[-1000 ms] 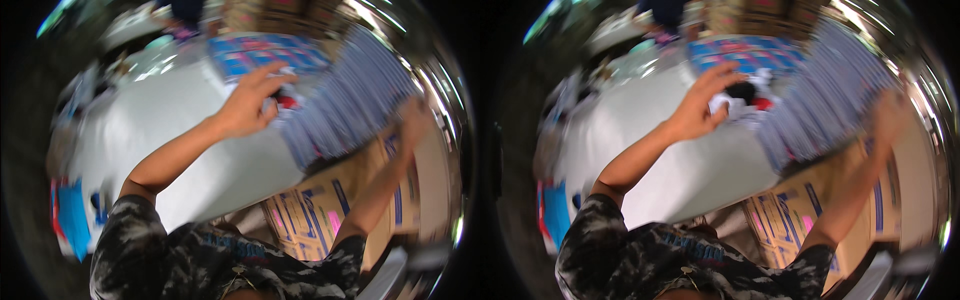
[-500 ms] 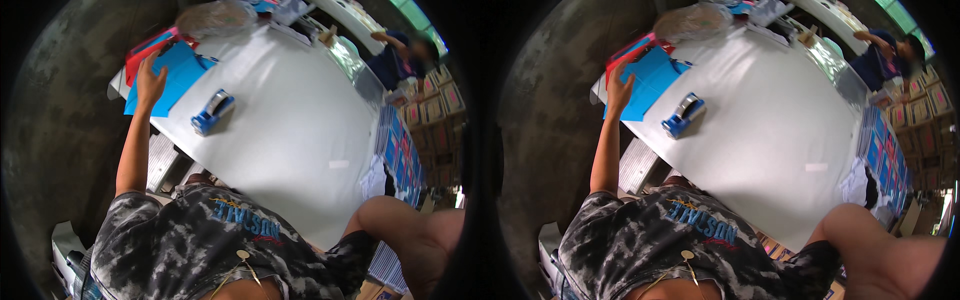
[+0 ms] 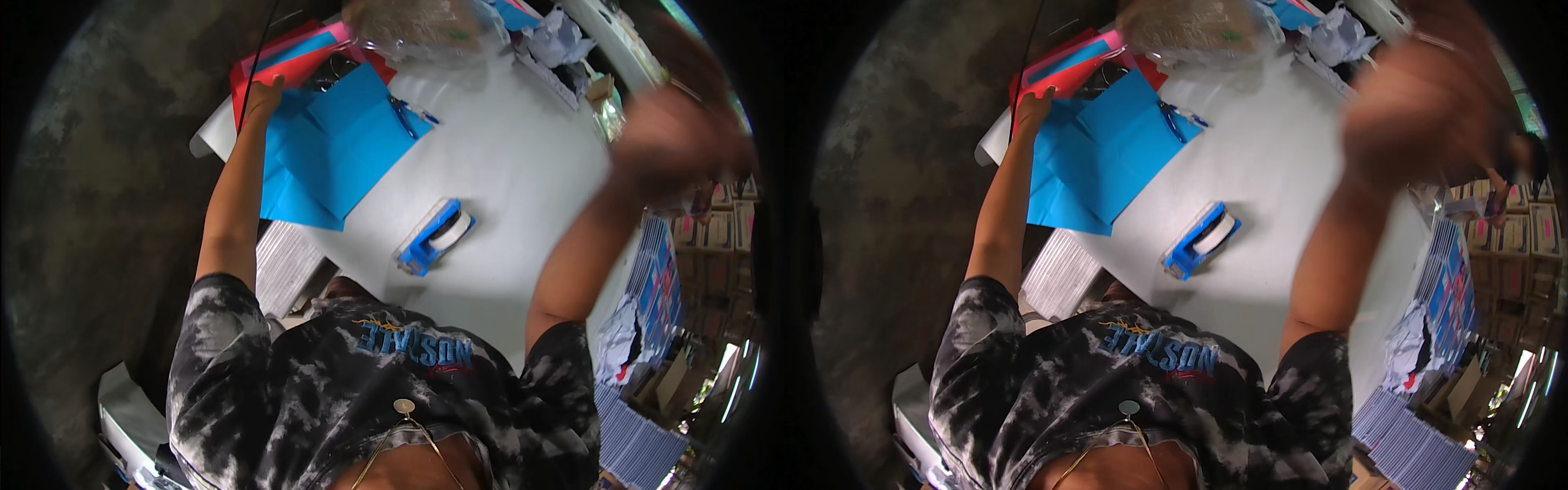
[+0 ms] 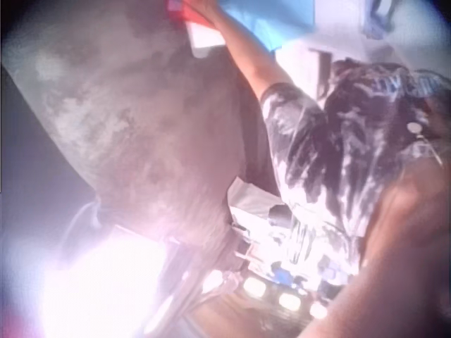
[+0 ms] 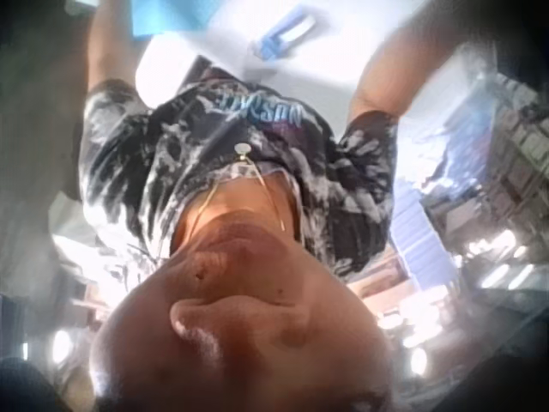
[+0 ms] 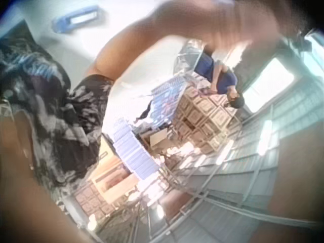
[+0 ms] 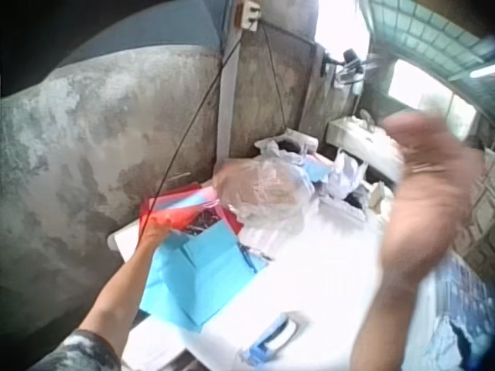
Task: The person places spiral-bound notebooks into clear plastic sleeves, seals them with tape, and stacks the packaged units on the table. The person repeatedly handles notebooks and plastic sleeves, using a tape dispenser to seal each package.
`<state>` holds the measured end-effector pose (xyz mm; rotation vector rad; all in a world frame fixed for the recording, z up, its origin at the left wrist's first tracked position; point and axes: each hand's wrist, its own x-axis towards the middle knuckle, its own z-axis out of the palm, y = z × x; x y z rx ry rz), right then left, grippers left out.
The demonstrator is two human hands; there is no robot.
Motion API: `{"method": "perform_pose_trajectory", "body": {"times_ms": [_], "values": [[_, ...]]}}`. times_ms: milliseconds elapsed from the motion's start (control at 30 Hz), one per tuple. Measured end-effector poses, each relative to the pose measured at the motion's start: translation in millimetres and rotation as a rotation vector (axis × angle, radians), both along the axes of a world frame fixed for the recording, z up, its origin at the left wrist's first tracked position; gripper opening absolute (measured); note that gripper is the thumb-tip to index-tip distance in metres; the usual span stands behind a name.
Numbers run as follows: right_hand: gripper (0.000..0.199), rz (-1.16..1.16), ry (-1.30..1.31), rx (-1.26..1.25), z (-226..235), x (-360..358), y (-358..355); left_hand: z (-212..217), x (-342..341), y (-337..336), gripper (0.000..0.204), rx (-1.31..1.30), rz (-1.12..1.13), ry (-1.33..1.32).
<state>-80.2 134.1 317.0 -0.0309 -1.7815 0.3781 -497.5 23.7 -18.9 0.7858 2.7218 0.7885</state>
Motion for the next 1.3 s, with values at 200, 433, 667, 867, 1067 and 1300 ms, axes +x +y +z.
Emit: {"method": "perform_pose_trajectory", "body": {"times_ms": [200,433,667,867,1067,1300], "values": [[0.033,0.248,-0.479,-0.963,-165.7,-118.3,18.8,-34.3,-87.1,-0.4,0.046,-0.015,0.252,0.033],[0.042,0.187,-0.655,-1.059,-200.7,-118.2,49.0,89.1,-14.5,75.3,0.029,1.013,-0.173,-0.319],[0.048,0.374,-0.076,-1.184,-128.8,-69.9,-24.0,204.0,210.0,18.8,0.029,0.655,-1.119,0.381],[0.022,0.573,0.53,-1.523,-155.5,71.5,-1.5,206.1,282.4,33.1,0.054,0.991,-0.824,0.126],[0.018,0.833,0.811,-1.482,-195.1,191.9,-45.4,179.3,354.1,67.0,0.025,0.46,-1.157,-0.97],[0.052,0.032,1.282,-1.443,-269.8,306.1,-114.1,181.4,436.2,44.1,0.007,0.932,-1.414,0.116]]}}
